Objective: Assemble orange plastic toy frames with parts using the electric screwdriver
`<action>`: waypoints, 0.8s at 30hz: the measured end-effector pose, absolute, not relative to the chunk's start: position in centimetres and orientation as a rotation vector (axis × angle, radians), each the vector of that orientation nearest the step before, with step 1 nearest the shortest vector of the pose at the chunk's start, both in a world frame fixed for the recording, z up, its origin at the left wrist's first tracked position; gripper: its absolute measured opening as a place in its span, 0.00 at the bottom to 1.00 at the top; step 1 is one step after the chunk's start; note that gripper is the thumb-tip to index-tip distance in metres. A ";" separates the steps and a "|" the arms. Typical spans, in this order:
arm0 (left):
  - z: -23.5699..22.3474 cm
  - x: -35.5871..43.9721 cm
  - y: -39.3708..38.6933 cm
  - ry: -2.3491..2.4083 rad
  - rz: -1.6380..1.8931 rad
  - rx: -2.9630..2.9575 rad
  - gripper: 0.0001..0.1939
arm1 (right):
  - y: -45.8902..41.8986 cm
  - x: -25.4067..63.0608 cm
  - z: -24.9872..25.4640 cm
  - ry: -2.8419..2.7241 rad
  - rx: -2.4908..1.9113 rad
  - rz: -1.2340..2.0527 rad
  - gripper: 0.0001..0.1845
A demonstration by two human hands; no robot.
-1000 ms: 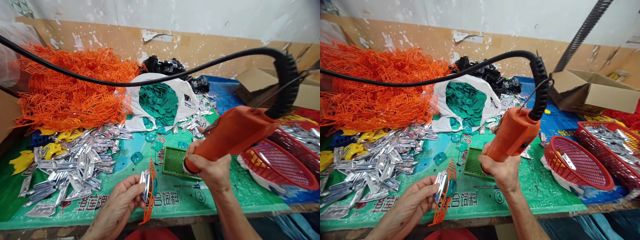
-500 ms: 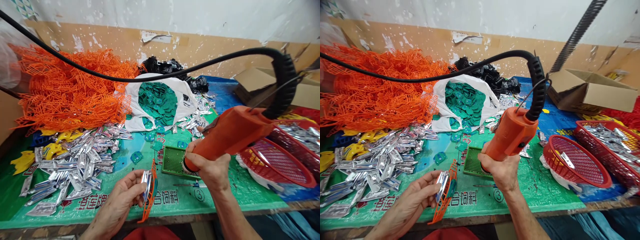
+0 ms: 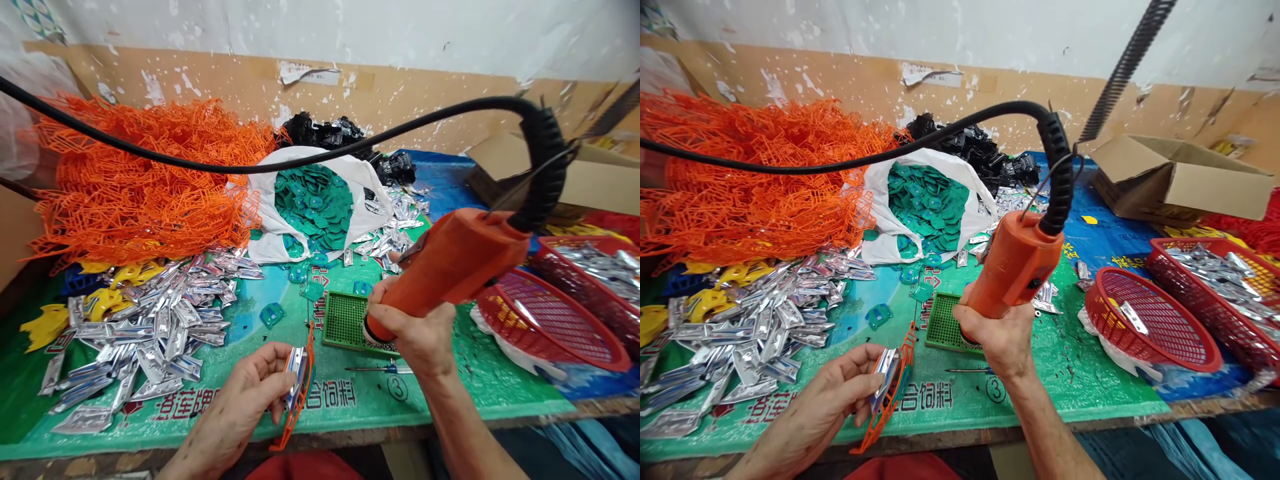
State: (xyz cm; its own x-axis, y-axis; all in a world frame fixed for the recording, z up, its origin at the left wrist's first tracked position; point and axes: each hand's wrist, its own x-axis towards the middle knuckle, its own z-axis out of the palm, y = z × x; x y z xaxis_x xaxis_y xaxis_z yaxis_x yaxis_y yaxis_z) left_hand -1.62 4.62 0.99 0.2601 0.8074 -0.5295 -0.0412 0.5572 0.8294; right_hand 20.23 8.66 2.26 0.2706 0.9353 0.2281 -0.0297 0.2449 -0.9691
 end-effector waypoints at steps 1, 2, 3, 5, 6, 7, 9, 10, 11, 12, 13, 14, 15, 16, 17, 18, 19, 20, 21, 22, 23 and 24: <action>1.1 -1.6 4.6 1.184 0.675 0.803 0.13 | 8.7 20.3 2.3 -1.077 -1.103 0.870 0.07; 1.1 -1.5 4.6 1.192 0.685 0.800 0.13 | 8.7 20.4 2.4 -1.079 -1.102 0.865 0.07; 1.1 -1.5 4.6 1.199 0.696 0.792 0.13 | 8.8 20.4 2.5 -1.079 -1.100 0.852 0.07; 1.1 -1.6 4.5 1.207 0.721 0.770 0.12 | 8.9 20.6 3.0 -1.070 -1.086 0.828 0.07; 1.0 -1.6 4.4 1.207 0.735 0.760 0.11 | 8.9 20.6 3.3 -1.064 -1.072 0.825 0.07; 0.9 -1.5 4.4 1.204 0.747 0.754 0.10 | 8.9 20.5 3.8 -1.057 -1.054 0.831 0.06; 0.6 -1.4 4.2 1.192 0.752 0.757 0.09 | 8.8 20.1 4.9 -1.032 -1.012 0.858 0.06; 0.4 -1.3 4.2 1.187 0.744 0.772 0.08 | 8.6 19.8 5.5 -1.015 -0.986 0.875 0.06; 0.2 -1.2 4.2 1.182 0.733 0.791 0.07 | 8.4 19.4 6.1 -1.001 -0.956 0.896 0.08; 0.1 -1.0 4.3 1.180 0.722 0.819 0.06 | 8.1 19.0 6.6 -0.990 -0.922 0.923 0.12; 0.0 -0.9 4.4 1.174 0.711 0.846 0.06 | 7.7 18.6 7.0 -0.984 -0.883 0.955 0.17; -0.1 -0.8 4.6 1.167 0.708 0.865 0.06 | 7.3 18.1 7.3 -0.985 -0.842 0.994 0.21; -0.1 -0.7 4.7 1.161 0.705 0.877 0.06 | 6.9 17.6 7.6 -0.994 -0.807 1.035 0.24; 0.0 -0.6 4.8 1.155 0.703 0.885 0.06 | 6.4 17.1 7.7 -1.008 -0.786 1.076 0.27; 0.0 -0.6 5.0 1.152 0.701 0.896 0.06 | 6.0 16.7 7.8 -1.021 -0.773 1.106 0.29; 0.1 -0.6 5.1 1.153 0.695 0.911 0.07 | 5.7 16.2 7.7 -1.036 -0.765 1.131 0.30; 0.3 -0.5 5.1 1.156 0.688 0.929 0.08 | 5.4 15.8 7.7 -1.049 -0.758 1.150 0.31; 0.4 -0.5 5.2 1.158 0.680 0.947 0.08 | 5.2 15.5 7.6 -1.060 -0.751 1.166 0.32; 0.4 -0.5 5.2 1.159 0.672 0.964 0.09 | 5.1 15.2 7.5 -1.065 -0.741 1.179 0.32; 0.5 -0.5 5.2 1.159 0.664 0.977 0.09 | 5.0 14.9 7.3 -1.065 -0.730 1.192 0.32; 0.4 -0.5 5.2 1.158 0.660 0.987 0.09 | 5.0 14.7 7.2 -1.066 -0.725 1.200 0.32; 0.4 -0.5 5.2 1.155 0.658 0.995 0.09 | 5.0 14.6 7.1 -1.069 -0.727 1.208 0.32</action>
